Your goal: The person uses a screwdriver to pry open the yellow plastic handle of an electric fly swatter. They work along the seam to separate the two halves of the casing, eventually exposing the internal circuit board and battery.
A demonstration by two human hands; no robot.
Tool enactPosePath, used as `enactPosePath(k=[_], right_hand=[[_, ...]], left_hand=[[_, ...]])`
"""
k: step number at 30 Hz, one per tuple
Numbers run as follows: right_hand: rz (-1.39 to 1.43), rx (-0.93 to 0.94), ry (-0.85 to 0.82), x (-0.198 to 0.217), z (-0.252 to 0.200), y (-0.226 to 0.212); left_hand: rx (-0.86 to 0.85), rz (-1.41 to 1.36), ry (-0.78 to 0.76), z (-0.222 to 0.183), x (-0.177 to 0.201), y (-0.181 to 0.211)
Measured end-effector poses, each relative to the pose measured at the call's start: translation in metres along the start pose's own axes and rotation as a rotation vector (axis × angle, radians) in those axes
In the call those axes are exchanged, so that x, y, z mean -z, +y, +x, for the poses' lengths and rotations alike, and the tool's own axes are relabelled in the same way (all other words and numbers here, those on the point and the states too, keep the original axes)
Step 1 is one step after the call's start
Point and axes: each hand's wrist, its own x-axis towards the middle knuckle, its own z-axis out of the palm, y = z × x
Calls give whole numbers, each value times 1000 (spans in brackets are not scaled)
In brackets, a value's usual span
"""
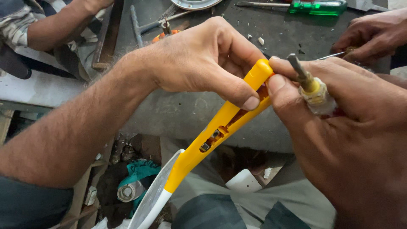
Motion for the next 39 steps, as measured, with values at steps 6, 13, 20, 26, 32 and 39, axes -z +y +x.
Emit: enactPosePath(k=[6, 13, 20, 26, 32, 39], right_hand=[[30, -25, 3, -2, -7, 13], [267, -387, 86, -24, -25, 59], [400, -485, 123, -39, -39, 112], [457, -453, 124, -48, -45, 134], [378, -463, 78, -51, -34, 136], [404, -455, -6, -57, -17, 146]], left_hand=[[33, 15, 65, 1, -6, 6], [64, 695, 524, 45, -46, -29], [13, 820, 588, 87, -62, -83], [32, 813, 552, 102, -62, -109], [23, 782, 631, 58, -56, -99], [67, 599, 752, -31, -99, -102]])
